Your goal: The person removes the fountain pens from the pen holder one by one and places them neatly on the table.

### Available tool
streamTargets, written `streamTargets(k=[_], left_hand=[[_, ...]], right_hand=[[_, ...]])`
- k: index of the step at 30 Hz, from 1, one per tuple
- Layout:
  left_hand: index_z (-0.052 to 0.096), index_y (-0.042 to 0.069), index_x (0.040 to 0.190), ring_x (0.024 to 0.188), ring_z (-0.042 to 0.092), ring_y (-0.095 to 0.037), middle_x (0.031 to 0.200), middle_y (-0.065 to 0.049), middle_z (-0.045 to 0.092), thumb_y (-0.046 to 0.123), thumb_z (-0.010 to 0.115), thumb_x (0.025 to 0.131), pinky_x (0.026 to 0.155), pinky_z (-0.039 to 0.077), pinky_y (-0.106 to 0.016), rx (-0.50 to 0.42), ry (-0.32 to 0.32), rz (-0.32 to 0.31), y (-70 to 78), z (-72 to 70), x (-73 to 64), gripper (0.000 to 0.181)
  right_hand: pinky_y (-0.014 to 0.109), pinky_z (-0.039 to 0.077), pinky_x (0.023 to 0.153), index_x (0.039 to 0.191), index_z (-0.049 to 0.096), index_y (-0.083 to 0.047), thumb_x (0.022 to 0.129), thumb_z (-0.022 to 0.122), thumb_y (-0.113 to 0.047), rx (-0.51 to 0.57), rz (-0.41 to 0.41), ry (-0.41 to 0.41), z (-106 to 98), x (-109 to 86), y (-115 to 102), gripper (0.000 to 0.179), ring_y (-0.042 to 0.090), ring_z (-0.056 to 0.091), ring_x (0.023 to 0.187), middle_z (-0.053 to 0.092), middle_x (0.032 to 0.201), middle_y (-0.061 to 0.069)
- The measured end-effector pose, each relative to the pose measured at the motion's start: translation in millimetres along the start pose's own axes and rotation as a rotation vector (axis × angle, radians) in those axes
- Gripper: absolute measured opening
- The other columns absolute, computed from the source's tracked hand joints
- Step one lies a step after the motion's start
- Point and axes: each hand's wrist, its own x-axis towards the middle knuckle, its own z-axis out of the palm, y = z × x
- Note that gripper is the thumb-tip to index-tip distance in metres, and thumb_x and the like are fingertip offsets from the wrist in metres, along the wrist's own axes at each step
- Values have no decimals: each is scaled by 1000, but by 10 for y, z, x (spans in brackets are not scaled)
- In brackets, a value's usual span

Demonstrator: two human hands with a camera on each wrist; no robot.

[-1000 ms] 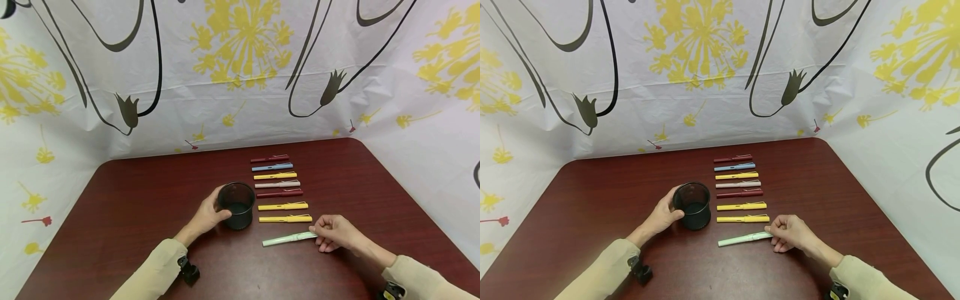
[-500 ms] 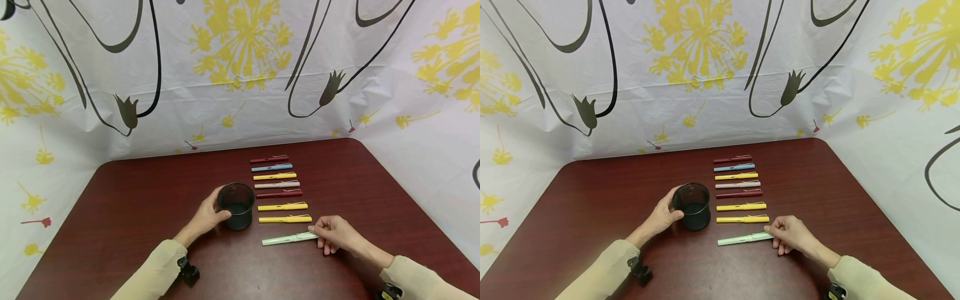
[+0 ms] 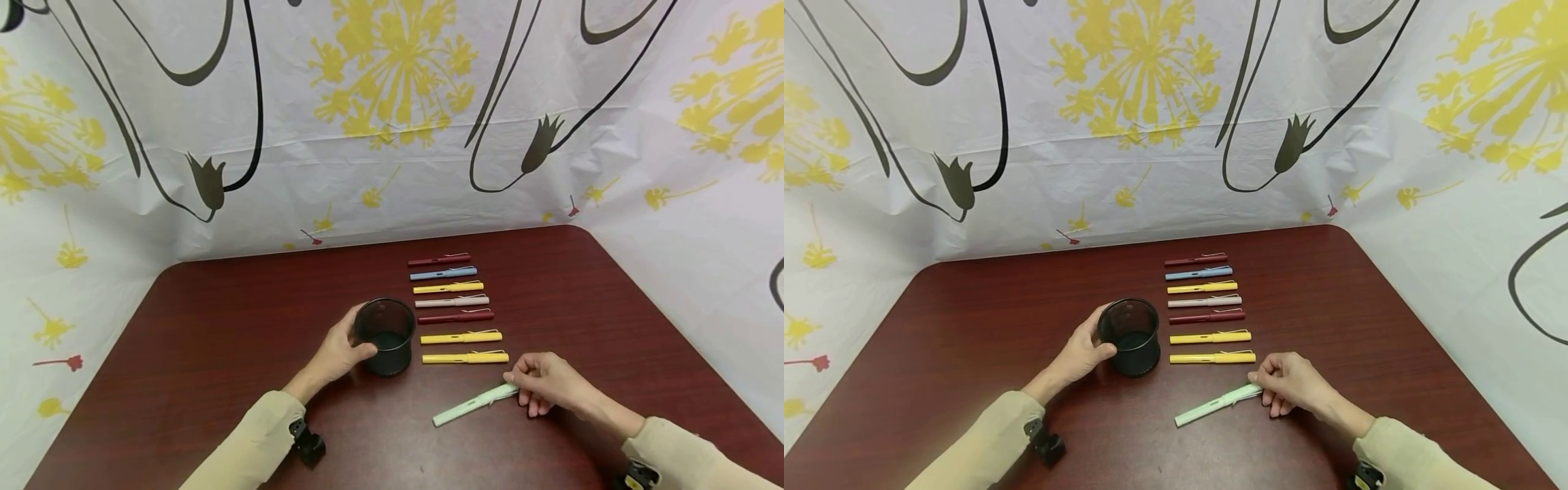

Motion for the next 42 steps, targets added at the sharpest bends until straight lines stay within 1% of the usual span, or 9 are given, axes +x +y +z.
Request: streamTargets(k=[8, 18, 23, 32, 37, 42], left_hand=[[37, 4, 141, 122, 46, -40, 136, -22, 46, 60, 67, 74, 94, 39, -57, -3, 0, 12, -15, -6, 7, 93], [37, 5, 141, 123, 46, -39, 136, -21, 46, 60, 67, 74, 94, 40, -55, 8, -3, 16, -17, -8, 7, 92], [38, 4, 140, 123, 46, -39, 136, -22, 46, 59, 67, 74, 95, 40, -54, 9, 0, 23, -14, -4, 12, 91], [38, 4, 140, 124, 45, -38, 136, -21, 47, 58, 67, 74, 97, 39, -53, 21, 3, 26, -7, -8, 7, 90], [38, 4, 141, 124, 45, -38, 136, -21, 46, 60, 66, 74, 96, 39, -54, 36, 6, 19, -2, -6, -2, 92], [38, 4, 141, 124, 45, -39, 136, -21, 46, 59, 67, 74, 96, 40, -52, 26, 3, 21, 1, -3, -3, 91]], right_hand=[[30, 52, 45, 94, 54, 7, 89, 65, -20, 35, -14, -34, -17, -14, -6, 30, 12, 60, 48, 61, 66, 10], [27, 51, 44, 100, 52, 10, 89, 64, -10, 55, -59, -80, -28, 2, 27, 26, 11, 60, 49, 58, 67, 10], [25, 50, 45, 98, 53, 10, 88, 64, -9, 50, -66, -95, -34, 0, 29, 24, 11, 60, 50, 58, 68, 9], [24, 50, 44, 92, 53, 8, 87, 66, -9, 1, -84, -103, -33, -4, 20, 22, 8, 58, 49, 57, 66, 8], [25, 50, 44, 91, 53, 8, 87, 66, -9, -13, -108, -115, -37, -8, 25, 21, 8, 58, 50, 57, 66, 7], [26, 50, 44, 89, 53, 7, 87, 66, -10, -28, -133, -128, -45, -13, 33, 21, 7, 58, 50, 57, 65, 6]])
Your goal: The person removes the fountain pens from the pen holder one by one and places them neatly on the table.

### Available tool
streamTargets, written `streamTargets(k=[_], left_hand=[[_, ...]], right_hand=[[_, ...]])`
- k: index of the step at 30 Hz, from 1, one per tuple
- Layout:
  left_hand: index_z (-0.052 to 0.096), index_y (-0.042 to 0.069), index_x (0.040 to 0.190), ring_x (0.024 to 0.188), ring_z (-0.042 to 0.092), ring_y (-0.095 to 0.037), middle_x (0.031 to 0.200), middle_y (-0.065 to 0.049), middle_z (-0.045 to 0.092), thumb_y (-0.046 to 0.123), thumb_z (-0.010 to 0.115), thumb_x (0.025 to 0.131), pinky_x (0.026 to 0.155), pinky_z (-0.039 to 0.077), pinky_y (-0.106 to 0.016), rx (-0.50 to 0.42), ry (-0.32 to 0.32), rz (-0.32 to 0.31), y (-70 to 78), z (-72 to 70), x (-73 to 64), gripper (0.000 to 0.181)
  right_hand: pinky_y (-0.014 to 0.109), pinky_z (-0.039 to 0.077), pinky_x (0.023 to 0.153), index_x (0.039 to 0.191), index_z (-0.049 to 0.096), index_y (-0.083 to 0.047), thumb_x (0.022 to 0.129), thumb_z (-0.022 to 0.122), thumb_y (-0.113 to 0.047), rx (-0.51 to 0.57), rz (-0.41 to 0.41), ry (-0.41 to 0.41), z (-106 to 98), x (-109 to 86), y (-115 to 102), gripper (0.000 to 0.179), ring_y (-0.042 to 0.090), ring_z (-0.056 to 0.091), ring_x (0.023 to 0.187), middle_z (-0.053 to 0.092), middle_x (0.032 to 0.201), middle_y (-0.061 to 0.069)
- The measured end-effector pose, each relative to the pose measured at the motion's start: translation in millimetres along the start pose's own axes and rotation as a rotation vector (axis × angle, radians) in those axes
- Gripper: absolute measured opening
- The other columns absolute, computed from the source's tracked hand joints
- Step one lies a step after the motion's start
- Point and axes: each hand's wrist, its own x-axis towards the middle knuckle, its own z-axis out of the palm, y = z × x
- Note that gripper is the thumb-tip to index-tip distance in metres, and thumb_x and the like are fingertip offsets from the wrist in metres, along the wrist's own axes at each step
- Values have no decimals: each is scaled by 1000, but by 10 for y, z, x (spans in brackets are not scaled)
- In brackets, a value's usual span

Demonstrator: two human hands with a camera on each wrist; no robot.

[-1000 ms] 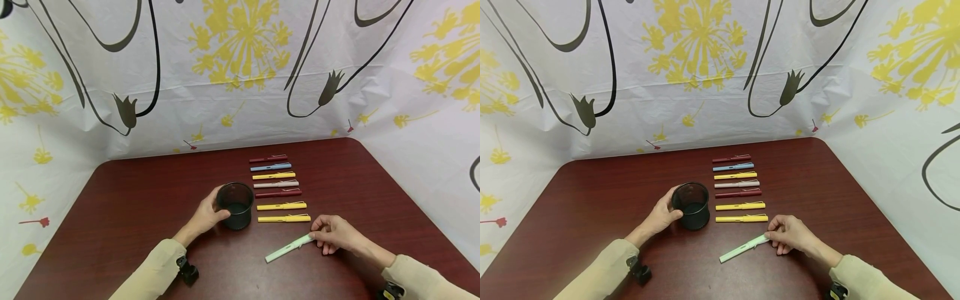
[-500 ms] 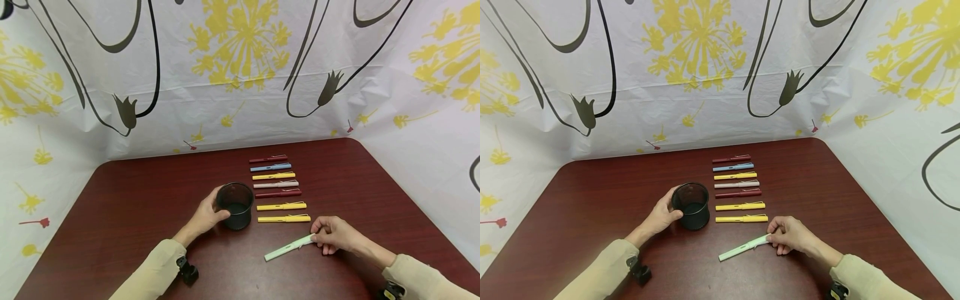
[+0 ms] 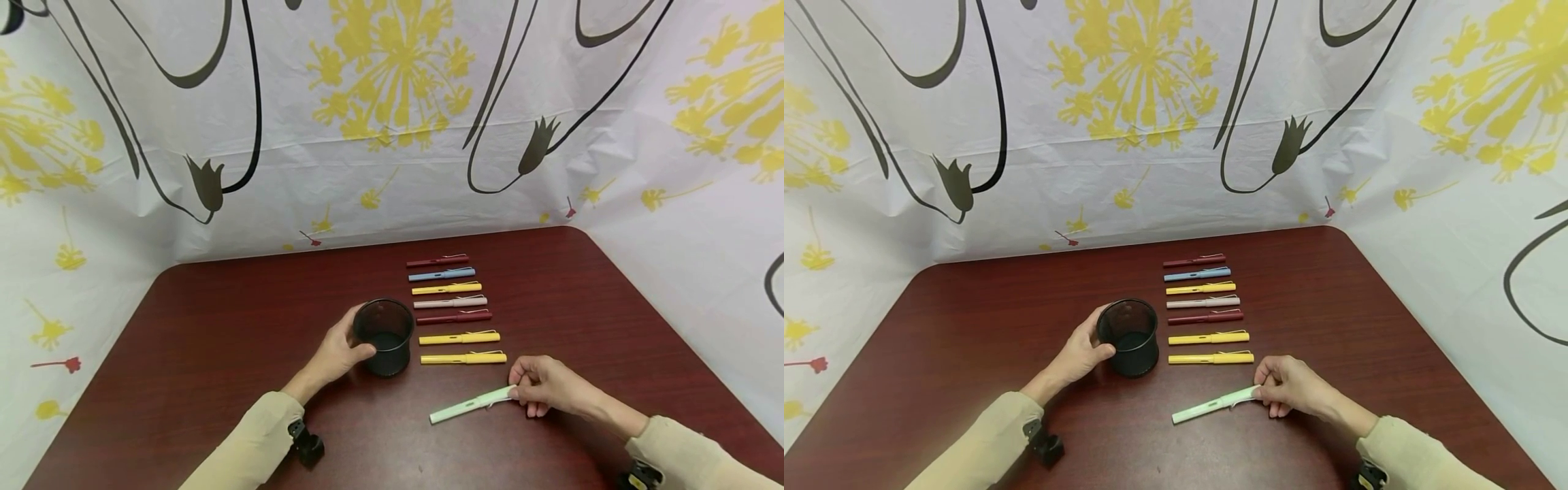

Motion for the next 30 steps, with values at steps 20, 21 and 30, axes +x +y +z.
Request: streamTargets(k=[20, 21, 30], left_hand=[[38, 4, 141, 125, 44, -39, 136, -21, 46, 57, 68, 75, 96, 39, -55, -18, -3, 10, -5, -5, -2, 89], [38, 4, 141, 125, 44, -39, 136, -21, 46, 56, 68, 75, 96, 39, -54, -19, -3, 10, -6, -5, -2, 89], [38, 4, 140, 124, 45, -39, 136, -21, 46, 56, 68, 76, 96, 40, -54, -19, -6, 9, -21, -6, -1, 88]], right_hand=[[33, 51, 43, 88, 56, 0, 86, 67, -12, -148, -76, -8, -17, -4, -22, 16, 11, 59, 49, 59, 64, 4], [33, 51, 43, 88, 57, 0, 86, 67, -11, -145, -79, -9, -16, -4, -22, 16, 11, 59, 49, 59, 64, 4], [31, 51, 43, 88, 56, -2, 87, 66, -14, -159, -124, -18, -13, -15, -10, 16, 10, 59, 50, 62, 64, 5]])
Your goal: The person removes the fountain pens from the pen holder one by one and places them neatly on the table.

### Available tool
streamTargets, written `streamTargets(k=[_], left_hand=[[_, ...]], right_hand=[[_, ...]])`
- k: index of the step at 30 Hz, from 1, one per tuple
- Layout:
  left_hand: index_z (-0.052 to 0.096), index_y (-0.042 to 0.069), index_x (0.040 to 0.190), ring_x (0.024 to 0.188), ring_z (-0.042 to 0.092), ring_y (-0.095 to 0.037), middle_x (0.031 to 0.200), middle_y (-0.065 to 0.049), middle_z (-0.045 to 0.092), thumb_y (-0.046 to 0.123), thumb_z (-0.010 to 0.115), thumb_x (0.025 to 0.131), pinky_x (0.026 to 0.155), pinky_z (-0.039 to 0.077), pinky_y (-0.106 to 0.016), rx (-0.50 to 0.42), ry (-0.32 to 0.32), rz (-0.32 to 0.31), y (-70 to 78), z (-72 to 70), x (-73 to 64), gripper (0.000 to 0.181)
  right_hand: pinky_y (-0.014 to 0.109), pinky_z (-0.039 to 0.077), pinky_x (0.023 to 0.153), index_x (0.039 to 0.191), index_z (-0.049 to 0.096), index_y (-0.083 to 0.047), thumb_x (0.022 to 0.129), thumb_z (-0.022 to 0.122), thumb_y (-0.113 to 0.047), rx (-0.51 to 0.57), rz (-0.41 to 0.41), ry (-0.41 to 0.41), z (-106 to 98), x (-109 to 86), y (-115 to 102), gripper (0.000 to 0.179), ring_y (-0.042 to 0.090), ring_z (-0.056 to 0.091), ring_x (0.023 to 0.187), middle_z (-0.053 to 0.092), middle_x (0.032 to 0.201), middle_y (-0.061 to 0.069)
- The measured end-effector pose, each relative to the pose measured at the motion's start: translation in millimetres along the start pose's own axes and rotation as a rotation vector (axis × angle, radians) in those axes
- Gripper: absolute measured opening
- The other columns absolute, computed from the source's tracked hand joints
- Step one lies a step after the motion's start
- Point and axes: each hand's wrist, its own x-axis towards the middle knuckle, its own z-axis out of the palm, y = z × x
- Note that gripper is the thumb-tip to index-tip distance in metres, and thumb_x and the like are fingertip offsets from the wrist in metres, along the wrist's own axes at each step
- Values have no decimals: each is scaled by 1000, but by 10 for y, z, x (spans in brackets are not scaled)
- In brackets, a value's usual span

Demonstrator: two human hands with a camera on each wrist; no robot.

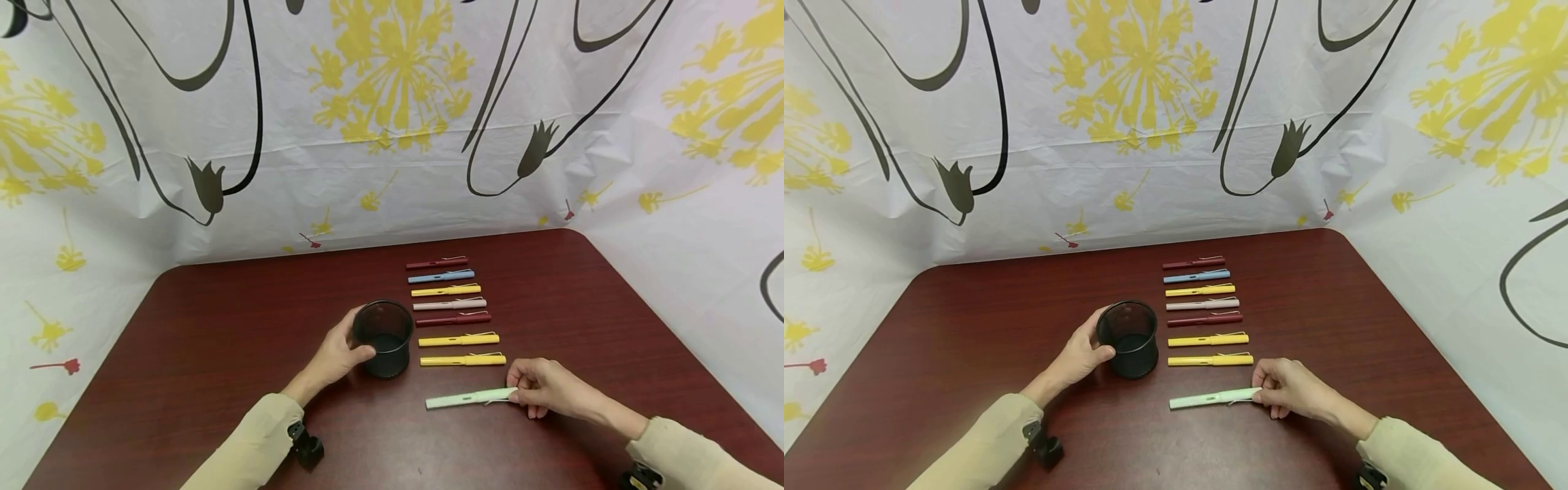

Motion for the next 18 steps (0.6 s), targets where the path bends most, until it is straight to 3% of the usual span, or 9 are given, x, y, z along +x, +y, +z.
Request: streamTargets(k=[10, 18], left_hand=[[38, 5, 141, 124, 45, -38, 136, -20, 47, 55, 69, 75, 95, 41, -52, 6, 7, -7, -2, 0, -6, 88], [38, 5, 141, 123, 46, -38, 136, -21, 46, 55, 68, 76, 95, 41, -51, 5, 2, 3, 0, -1, -3, 88]], right_hand=[[25, 48, 43, 88, 52, -7, 87, 67, -13, -179, -32, 103, 46, 34, -34, 17, 6, 55, 50, 58, 66, -1], [23, 46, 42, 87, 51, -9, 83, 69, -7, -264, -41, 130, 66, 42, -30, 18, 2, 50, 49, 53, 65, -7]])
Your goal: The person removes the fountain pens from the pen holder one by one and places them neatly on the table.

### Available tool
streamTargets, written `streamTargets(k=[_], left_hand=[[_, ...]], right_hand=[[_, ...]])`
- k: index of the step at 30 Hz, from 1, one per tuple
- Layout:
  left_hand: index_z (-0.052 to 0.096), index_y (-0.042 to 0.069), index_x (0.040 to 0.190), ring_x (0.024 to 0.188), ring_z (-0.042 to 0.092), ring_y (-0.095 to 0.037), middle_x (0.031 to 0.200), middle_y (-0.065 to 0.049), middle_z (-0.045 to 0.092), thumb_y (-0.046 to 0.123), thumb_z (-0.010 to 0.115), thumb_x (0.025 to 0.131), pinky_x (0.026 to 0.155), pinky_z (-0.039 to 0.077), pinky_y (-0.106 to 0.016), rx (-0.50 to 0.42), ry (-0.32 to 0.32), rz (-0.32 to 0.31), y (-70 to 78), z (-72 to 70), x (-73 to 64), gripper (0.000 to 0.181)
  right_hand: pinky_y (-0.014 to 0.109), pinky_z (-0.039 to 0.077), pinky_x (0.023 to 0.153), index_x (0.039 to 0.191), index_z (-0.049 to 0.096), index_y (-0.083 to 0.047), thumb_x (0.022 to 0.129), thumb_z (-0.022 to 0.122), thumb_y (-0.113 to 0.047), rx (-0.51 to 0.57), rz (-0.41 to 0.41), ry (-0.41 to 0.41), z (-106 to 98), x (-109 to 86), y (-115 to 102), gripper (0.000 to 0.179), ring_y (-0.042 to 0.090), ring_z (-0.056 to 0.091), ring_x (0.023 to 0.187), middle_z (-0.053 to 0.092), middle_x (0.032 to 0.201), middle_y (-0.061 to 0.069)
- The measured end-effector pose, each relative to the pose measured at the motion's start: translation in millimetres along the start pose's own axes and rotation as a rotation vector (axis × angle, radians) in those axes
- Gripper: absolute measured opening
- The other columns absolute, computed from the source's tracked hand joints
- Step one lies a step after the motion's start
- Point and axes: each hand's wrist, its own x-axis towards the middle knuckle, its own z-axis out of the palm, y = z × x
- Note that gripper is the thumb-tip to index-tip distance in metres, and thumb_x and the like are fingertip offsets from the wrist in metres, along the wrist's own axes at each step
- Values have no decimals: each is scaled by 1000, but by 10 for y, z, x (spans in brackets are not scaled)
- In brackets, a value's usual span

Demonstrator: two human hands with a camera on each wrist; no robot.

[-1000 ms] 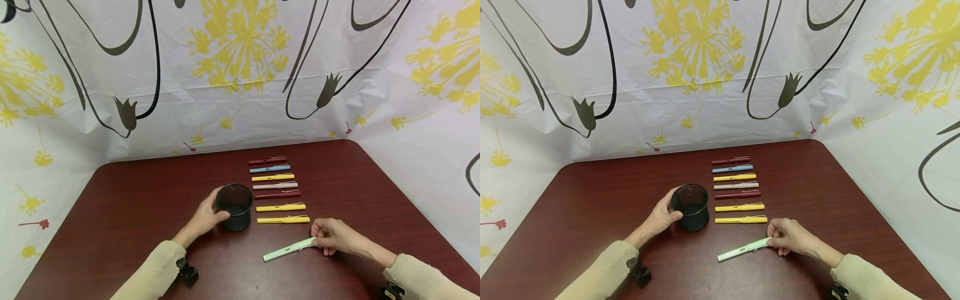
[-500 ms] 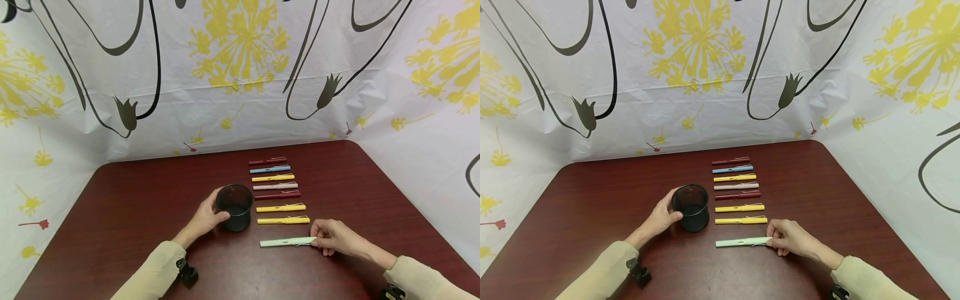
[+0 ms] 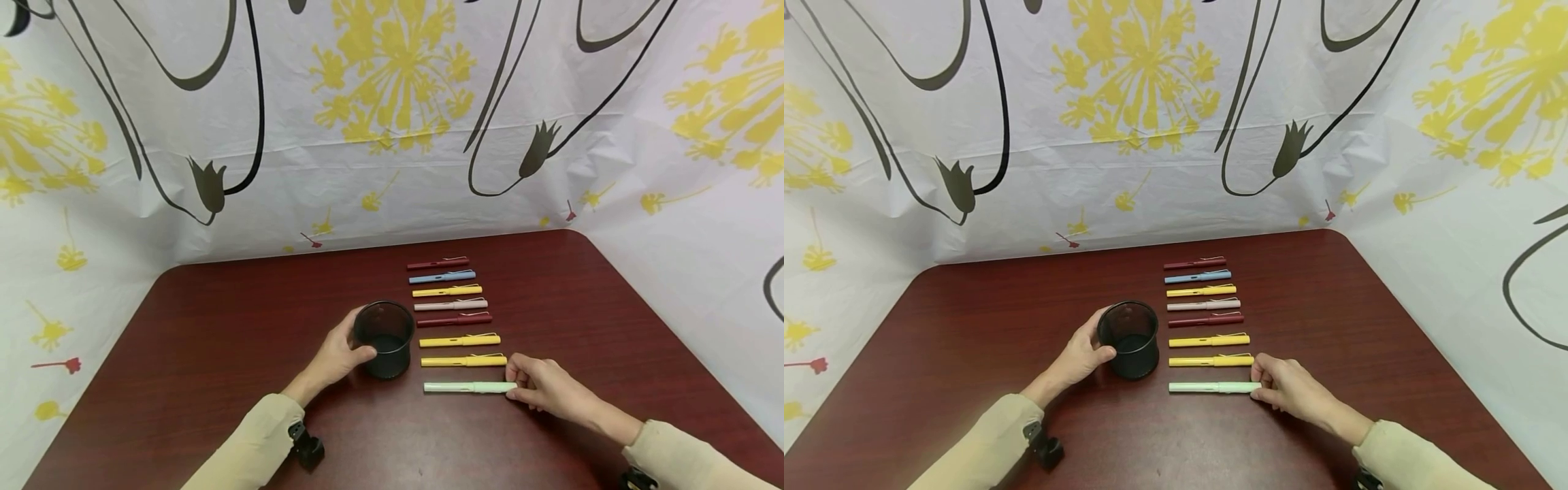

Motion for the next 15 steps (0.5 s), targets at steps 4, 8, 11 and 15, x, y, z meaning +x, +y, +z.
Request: streamTargets(k=[4, 8, 11, 15], left_hand=[[38, 5, 141, 123, 46, -39, 136, -21, 46, 56, 68, 76, 95, 41, -53, 4, 0, -1, 2, 1, 4, 88], [38, 5, 141, 123, 46, -39, 136, -21, 46, 57, 68, 75, 95, 41, -53, 3, 0, -4, 2, 1, 3, 89], [38, 5, 141, 123, 46, -39, 136, -21, 46, 57, 68, 75, 95, 41, -52, 4, -2, -6, 0, 0, 1, 89], [38, 5, 141, 123, 46, -39, 136, -21, 46, 57, 68, 75, 95, 41, -52, 7, -1, -6, -3, 1, -2, 89]], right_hand=[[23, 46, 43, 86, 51, -9, 83, 70, -6, -12, -19, 19, 14, -10, 7, 19, 0, 49, 49, 52, 65, -8], [23, 45, 43, 86, 51, -10, 82, 70, -6, -22, -43, 37, 25, -20, 12, 20, -1, 48, 50, 52, 65, -8], [21, 44, 44, 86, 50, -12, 82, 70, -6, -47, -59, 53, 36, -28, 13, 21, -2, 47, 51, 51, 65, -10], [19, 41, 47, 86, 50, -15, 80, 73, -7, -131, -103, 101, 60, -37, 18, 25, -5, 44, 56, 50, 67, -13]])
